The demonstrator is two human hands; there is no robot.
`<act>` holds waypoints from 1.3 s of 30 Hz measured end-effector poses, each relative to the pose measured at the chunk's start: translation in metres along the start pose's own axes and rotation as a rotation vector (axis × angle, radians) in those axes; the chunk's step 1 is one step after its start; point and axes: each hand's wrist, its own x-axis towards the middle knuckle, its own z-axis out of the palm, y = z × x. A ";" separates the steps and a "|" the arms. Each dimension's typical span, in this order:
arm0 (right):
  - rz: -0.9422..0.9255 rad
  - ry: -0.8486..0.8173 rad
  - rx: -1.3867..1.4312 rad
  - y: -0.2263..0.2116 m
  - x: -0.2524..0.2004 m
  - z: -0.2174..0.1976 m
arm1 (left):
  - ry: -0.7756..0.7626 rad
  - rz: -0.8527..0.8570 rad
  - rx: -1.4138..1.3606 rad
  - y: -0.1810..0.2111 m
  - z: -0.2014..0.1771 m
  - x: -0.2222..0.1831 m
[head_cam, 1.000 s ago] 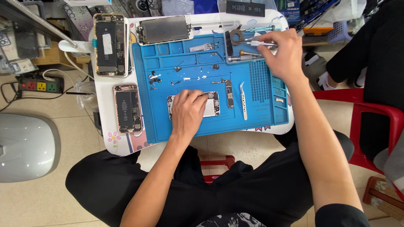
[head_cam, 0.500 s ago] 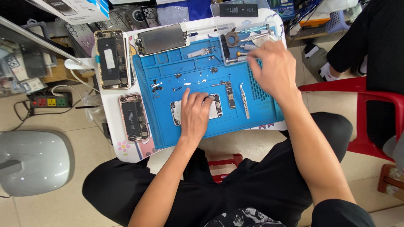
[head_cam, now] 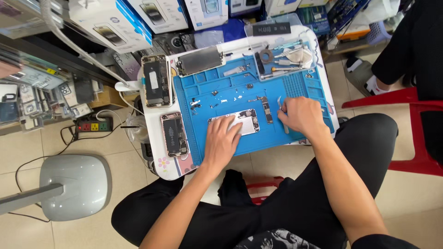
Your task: The person is repairing a disassembled smartphone on a blue work mat. They use tweezers and a screwdriver to manipulate small components and screws, occasionally picking up parts from the mat and placing them back into the phone chassis.
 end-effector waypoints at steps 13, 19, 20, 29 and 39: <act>-0.005 0.262 0.301 0.025 -0.025 -0.027 | -0.181 0.120 -0.395 0.072 0.037 -0.109; -0.001 0.348 0.493 0.037 -0.046 -0.036 | -0.786 -0.654 -0.338 0.025 0.106 -0.140; -0.022 0.358 0.522 0.039 -0.048 -0.036 | -0.980 -0.909 -0.413 0.019 0.095 -0.135; -0.043 0.407 0.618 0.046 -0.054 -0.040 | -0.810 -1.445 -1.159 0.046 0.176 -0.150; -0.100 0.357 0.598 0.034 -0.061 -0.041 | -1.189 -0.127 -1.246 0.128 0.104 -0.112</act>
